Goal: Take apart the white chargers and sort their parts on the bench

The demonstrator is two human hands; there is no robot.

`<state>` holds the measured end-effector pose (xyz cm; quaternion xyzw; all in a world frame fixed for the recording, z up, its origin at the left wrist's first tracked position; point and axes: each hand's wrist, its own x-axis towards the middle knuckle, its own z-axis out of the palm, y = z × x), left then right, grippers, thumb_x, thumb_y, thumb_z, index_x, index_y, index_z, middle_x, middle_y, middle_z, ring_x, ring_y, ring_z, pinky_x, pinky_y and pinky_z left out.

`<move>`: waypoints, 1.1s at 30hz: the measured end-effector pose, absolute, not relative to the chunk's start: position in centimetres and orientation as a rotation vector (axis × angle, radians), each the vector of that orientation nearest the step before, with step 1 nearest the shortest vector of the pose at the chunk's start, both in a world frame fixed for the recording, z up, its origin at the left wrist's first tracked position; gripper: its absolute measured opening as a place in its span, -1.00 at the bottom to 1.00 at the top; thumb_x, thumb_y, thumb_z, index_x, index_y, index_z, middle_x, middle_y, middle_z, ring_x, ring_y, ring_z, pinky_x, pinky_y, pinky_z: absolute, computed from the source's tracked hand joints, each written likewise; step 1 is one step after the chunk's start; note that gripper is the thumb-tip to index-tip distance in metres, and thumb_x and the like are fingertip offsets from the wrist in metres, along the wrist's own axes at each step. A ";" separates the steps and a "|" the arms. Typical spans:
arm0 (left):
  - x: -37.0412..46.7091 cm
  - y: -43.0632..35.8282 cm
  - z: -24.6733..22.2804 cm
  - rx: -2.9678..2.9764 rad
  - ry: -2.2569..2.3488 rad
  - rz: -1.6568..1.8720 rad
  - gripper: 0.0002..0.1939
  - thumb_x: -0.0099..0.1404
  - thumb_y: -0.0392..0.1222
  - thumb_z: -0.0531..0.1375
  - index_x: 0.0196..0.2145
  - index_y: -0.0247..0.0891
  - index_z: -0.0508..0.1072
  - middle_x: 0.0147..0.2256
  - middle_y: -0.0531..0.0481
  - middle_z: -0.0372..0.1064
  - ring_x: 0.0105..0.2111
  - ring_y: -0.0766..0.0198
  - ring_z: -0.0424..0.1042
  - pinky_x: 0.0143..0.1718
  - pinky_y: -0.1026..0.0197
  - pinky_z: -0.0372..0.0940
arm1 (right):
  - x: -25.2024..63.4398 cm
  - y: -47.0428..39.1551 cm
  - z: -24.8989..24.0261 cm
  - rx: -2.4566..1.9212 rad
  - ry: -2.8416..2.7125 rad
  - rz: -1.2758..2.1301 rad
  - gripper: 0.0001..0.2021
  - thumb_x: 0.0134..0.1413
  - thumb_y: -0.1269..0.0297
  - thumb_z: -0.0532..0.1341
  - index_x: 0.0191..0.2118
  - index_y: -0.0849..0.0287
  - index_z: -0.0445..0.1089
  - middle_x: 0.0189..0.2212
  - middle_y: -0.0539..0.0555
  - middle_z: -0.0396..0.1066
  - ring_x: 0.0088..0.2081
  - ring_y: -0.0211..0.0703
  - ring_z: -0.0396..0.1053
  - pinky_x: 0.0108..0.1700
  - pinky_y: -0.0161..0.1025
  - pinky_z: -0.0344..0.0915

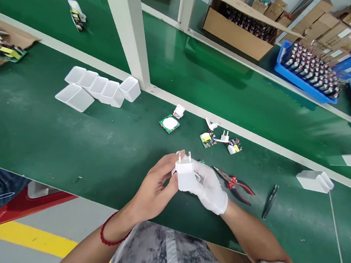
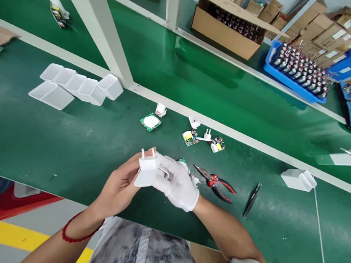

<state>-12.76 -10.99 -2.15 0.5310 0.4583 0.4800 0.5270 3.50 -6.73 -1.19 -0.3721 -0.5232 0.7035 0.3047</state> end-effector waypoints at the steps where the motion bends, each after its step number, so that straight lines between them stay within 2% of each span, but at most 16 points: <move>1: -12.8 -11.1 -2.0 1.286 1.097 1.153 -0.59 0.45 -0.15 0.05 0.21 -0.10 0.35 0.18 -0.17 0.31 0.17 0.09 0.33 0.12 0.12 0.33 | 3.6 -6.8 -1.2 -0.988 -1.383 1.858 -0.43 -0.06 -0.20 0.34 -0.05 0.13 0.45 -0.37 0.04 0.30 -0.39 -0.21 0.20 -0.32 -0.21 0.29; 4: -12.8 -11.4 -1.9 1.316 1.109 1.162 -0.54 0.42 -0.19 0.10 0.25 -0.05 0.29 0.17 -0.15 0.31 0.16 0.13 0.34 0.10 0.16 0.34 | 3.7 -7.0 -1.5 -0.982 -1.377 1.861 -0.46 -0.04 -0.14 0.36 -0.01 0.10 0.46 -0.37 0.03 0.30 -0.37 -0.21 0.22 -0.29 -0.21 0.30; 7: -13.0 -11.3 -2.1 1.308 1.130 1.140 -0.56 0.43 -0.19 0.09 0.24 -0.06 0.31 0.20 -0.15 0.28 0.16 0.12 0.34 0.08 0.16 0.35 | 3.7 -6.8 -1.7 -0.967 -1.328 1.898 -0.39 -0.05 -0.15 0.37 0.06 0.11 0.42 -0.36 0.03 0.32 -0.40 -0.23 0.22 -0.32 -0.24 0.30; 10: -13.4 -10.6 -2.4 1.330 1.164 1.073 -0.60 0.45 -0.13 0.05 0.20 -0.10 0.37 0.19 -0.14 0.31 0.20 0.07 0.30 0.14 0.12 0.29 | 3.5 -6.4 -1.8 -0.950 -1.336 1.990 -0.40 -0.01 -0.18 0.32 0.02 0.17 0.42 -0.41 0.02 0.33 -0.42 -0.24 0.22 -0.37 -0.26 0.28; 12: -13.6 -10.1 -2.4 1.346 1.185 1.028 -0.60 0.47 -0.10 0.02 0.19 -0.11 0.37 0.20 -0.11 0.31 0.22 0.06 0.27 0.17 0.12 0.25 | 3.4 -6.0 -1.6 -0.927 -1.400 2.002 -0.43 0.02 -0.16 0.31 0.00 0.20 0.42 -0.41 0.02 0.34 -0.39 -0.23 0.25 -0.30 -0.24 0.31; 15: -13.7 -10.0 -1.9 1.395 1.178 1.001 -0.57 0.49 -0.11 -0.03 0.25 -0.14 0.30 0.22 -0.13 0.27 0.21 0.09 0.26 0.20 0.12 0.20 | 3.3 -6.0 -1.4 -0.975 -1.423 1.935 -0.42 0.06 -0.13 0.30 0.07 0.19 0.38 -0.32 0.07 0.41 -0.33 -0.19 0.31 -0.24 -0.22 0.34; 19: -13.6 -10.7 -1.2 1.460 1.169 0.965 -0.52 0.49 -0.12 -0.05 0.32 -0.12 0.17 0.22 -0.13 0.24 0.20 0.14 0.25 0.19 0.16 0.19 | 3.5 -6.6 -1.3 -1.004 -1.392 1.896 -0.26 -0.01 -0.26 0.27 0.18 0.15 0.32 -0.07 0.19 0.44 -0.17 -0.05 0.40 -0.13 -0.14 0.39; 22: -13.7 -11.1 -1.0 1.454 1.199 0.947 -0.52 0.48 -0.10 -0.01 0.31 -0.05 0.18 0.20 -0.08 0.26 0.22 0.15 0.22 0.17 0.20 0.20 | 3.5 -7.1 -1.5 -0.969 -1.329 1.945 -0.23 -0.01 -0.26 0.28 0.20 0.18 0.31 -0.04 0.22 0.45 -0.06 0.04 0.42 -0.01 -0.06 0.38; 28: -13.8 -10.1 -2.0 1.323 1.255 0.954 -0.54 0.47 0.00 -0.02 0.20 -0.20 0.36 0.11 -0.11 0.39 0.07 0.13 0.39 0.12 0.18 0.24 | 3.8 -6.6 -1.9 -1.022 -1.296 1.995 -0.42 0.16 -0.09 0.22 0.18 0.17 0.33 -0.08 0.16 0.46 -0.08 -0.04 0.42 0.01 -0.05 0.39; 31: -14.0 -9.6 -2.2 1.256 1.258 0.968 -0.55 0.46 0.02 -0.02 0.15 -0.19 0.42 0.01 -0.06 0.48 -0.08 0.15 0.46 -0.01 0.19 0.31 | 4.0 -6.2 -1.3 -0.967 -1.220 2.111 -0.48 0.23 -0.02 0.19 0.21 0.13 0.28 -0.06 0.12 0.44 -0.11 -0.11 0.43 0.05 -0.03 0.37; 33: -14.1 -9.5 -2.0 1.248 1.264 0.972 -0.55 0.46 0.03 -0.03 0.13 -0.19 0.43 -0.05 -0.04 0.51 -0.14 0.17 0.47 -0.07 0.20 0.32 | 4.0 -6.1 -0.8 -0.968 -1.193 2.148 -0.51 0.23 0.03 0.20 0.19 0.15 0.29 -0.12 0.10 0.45 -0.15 -0.15 0.44 0.02 -0.06 0.40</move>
